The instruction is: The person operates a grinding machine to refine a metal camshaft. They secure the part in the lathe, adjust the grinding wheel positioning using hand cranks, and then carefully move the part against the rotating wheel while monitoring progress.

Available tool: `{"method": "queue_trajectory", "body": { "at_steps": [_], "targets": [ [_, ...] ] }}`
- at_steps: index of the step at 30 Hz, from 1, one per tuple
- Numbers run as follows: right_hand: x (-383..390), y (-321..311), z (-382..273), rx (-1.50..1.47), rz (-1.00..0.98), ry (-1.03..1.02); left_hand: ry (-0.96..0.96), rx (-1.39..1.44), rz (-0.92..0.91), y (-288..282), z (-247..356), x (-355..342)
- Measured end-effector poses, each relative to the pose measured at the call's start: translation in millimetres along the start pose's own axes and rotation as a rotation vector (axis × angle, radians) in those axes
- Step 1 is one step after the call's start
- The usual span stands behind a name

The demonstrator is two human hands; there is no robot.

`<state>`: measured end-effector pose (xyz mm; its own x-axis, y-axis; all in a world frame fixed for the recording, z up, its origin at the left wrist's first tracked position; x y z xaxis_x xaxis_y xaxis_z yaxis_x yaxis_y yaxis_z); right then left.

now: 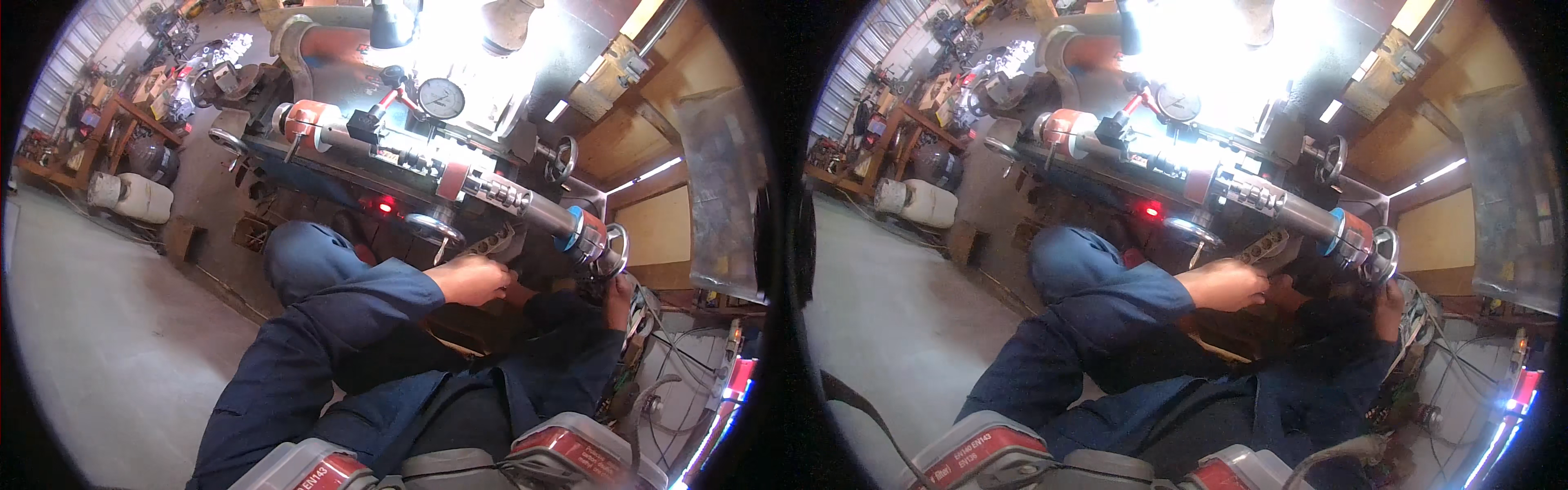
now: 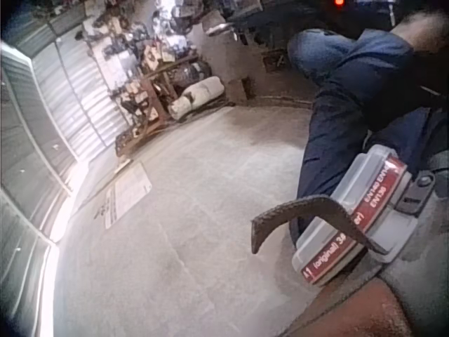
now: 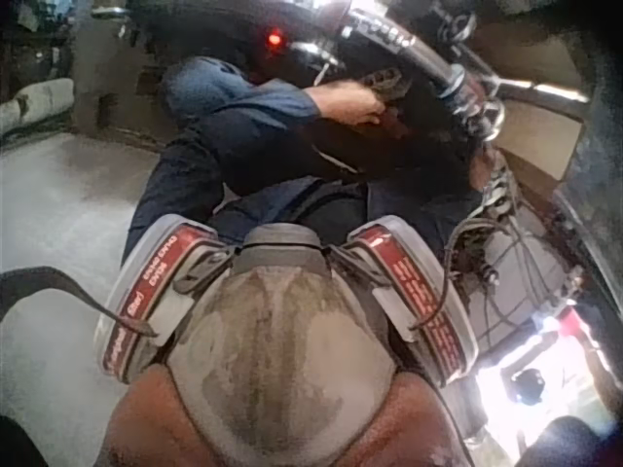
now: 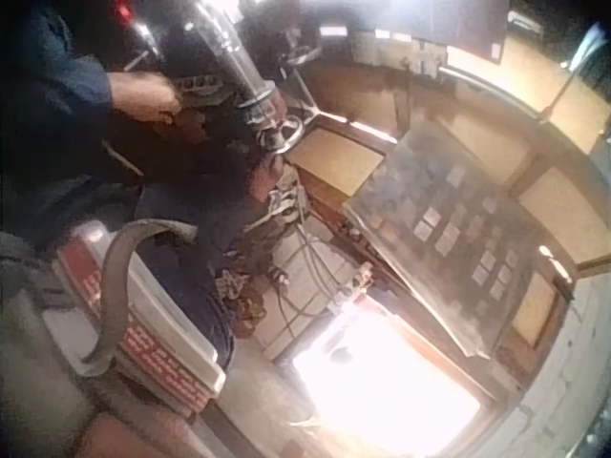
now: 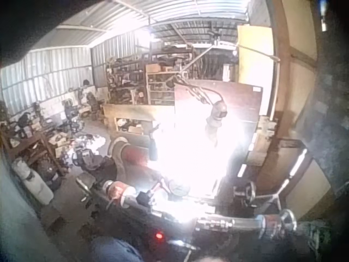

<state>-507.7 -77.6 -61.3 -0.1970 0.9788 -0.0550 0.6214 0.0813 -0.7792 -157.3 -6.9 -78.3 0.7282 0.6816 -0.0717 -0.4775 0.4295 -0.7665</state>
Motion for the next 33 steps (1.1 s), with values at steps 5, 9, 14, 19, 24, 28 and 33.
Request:
{"method": "queue_trajectory", "body": {
  "at_steps": [5, 9, 14, 19, 24, 28, 33],
  "targets": [
    [11, -19, -36, -0.400, 0.044, 0.147, -0.074, -0.027, -0.134, 0, 0, -1],
    [-10, -36, -40, -0.243, 0.270, 0.082, -0.052, -0.002, -0.055, 1, -3, -1],
    [-46, -34, -27, -0.311, 0.277, 0.133, -0.027, -0.066, -0.059, 10, -7, -2],
    [-71, -18, -17, -0.325, 0.148, 0.129, -0.062, -0.036, -0.117, 2, -4, -2],
    [-63, 3, -12, 0.130, 0.108, -0.148, -0.053, 0.301, 0.017, 1, -19, -8],
    [-27, 8, -5, -0.022, 0.031, 0.029, -0.294, 0.544, 0.180, -1, -33, -12],
    [7, -7, -8, -0.411, -0.012, 0.218, -0.354, 0.637, 0.256, 1, -34, -9]
  ]
}}
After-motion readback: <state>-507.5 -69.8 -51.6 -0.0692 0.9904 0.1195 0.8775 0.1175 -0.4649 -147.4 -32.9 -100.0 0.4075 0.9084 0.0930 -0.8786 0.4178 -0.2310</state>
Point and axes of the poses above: each hand's wrist, its own x-axis away from the middle knuckle, its own y-axis out of the palm, z = x × y, the point moved 5 cm from there along -x, towards the middle knuckle, and after that the axes turned 4 degrees about -z, right-handed, at the moved point
